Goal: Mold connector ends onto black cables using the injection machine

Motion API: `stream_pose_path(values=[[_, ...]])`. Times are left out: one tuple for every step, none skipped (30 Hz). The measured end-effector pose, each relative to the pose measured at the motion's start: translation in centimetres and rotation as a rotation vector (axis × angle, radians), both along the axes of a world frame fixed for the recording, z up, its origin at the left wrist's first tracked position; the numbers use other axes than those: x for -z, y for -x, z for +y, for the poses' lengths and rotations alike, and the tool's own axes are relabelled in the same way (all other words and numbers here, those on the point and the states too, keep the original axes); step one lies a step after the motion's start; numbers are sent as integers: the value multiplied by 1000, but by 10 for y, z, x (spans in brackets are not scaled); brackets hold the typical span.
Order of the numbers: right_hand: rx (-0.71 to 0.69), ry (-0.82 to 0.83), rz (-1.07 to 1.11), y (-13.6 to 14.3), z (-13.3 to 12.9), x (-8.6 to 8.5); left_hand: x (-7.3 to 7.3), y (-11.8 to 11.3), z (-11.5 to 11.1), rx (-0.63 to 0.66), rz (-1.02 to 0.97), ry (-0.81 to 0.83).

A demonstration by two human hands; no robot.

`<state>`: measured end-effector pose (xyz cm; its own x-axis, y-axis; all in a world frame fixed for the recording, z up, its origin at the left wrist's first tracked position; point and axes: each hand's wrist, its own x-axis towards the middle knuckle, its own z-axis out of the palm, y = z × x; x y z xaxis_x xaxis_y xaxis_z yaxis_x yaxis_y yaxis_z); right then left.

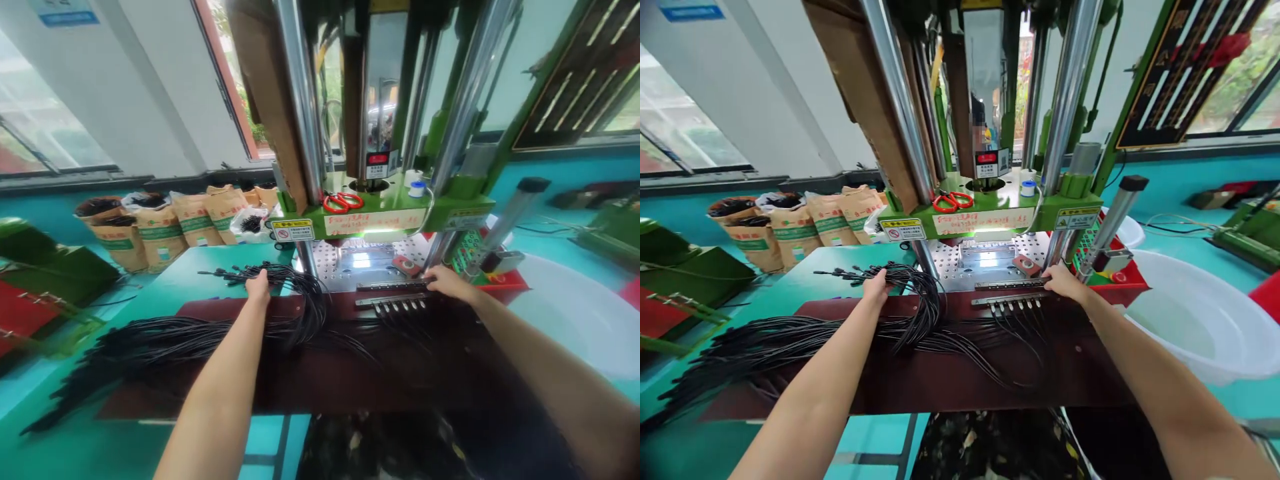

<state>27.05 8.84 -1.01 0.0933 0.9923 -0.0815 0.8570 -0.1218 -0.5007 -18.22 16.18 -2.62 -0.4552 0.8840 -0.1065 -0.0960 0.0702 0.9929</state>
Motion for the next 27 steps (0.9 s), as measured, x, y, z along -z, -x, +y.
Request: stream_pose_path(values=[[2,5,-65,0,4,3,2,2,2,10,9,62],[3,12,-124,1,7,7,3,4,3,29,14,122],[1,20,-178,2,8,9,3,6,3,55,21,176],[-4,25,-226,4,9,10,2,9,3,81,30,220],[-13,26,-270,5,9,10,0,12,1,127,38,279],[-28,18,-309,7,7,9,-3,16,0,206,43,352],[-50,3,-344,9,5,6,-7,19,-3,319,45,430],[-77,-19,-374,10,1,3,-13,21,-6,455,51,502],[-114,-41,-399,12,-4,-2,-20,22,-9,588,68,551],[-165,-55,-415,15,-9,-6,-27,21,-15,693,100,565],[-229,-60,-424,17,-15,-9,-35,16,-22,755,144,530],[-296,-54,-431,20,-21,-12,-42,8,-32,770,191,452],[-359,-42,-438,22,-28,-14,-49,-4,-44,772,233,366],[-408,-30,-450,26,-33,-15,-55,-19,-59,798,246,266],[-439,-20,-468,29,-38,-15,-58,-38,-76,863,225,196],[-453,-12,-492,32,-41,-15,-59,-59,-94,967,186,205],[-457,-3,-518,34,-43,-15,-57,-81,-113,1071,137,226],[-458,9,-542,37,-43,-16,-53,-104,-131,1163,71,259],[-461,26,-562,39,-43,-18,-47,-126,-147,1203,-22,300],[-465,48,-577,40,-41,-21,-40,-146,-160,1183,-121,324],[-468,74,-586,41,-40,-26,-32,-164,-171,1087,-206,341],[-467,101,-590,42,-38,-32,-26,-180,-179,983,-293,343],[-463,127,-590,43,-36,-38,-20,-192,-185,893,-373,351],[-454,149,-587,43,-35,-45,-16,-202,-189,814,-436,362],[-442,168,-580,43,-33,-52,-13,-209,-191,757,-489,369],[-425,180,-569,43,-32,-58,-11,-214,-192,719,-532,374],[-405,184,-557,43,-30,-63,-11,-218,-193,693,-568,375]])
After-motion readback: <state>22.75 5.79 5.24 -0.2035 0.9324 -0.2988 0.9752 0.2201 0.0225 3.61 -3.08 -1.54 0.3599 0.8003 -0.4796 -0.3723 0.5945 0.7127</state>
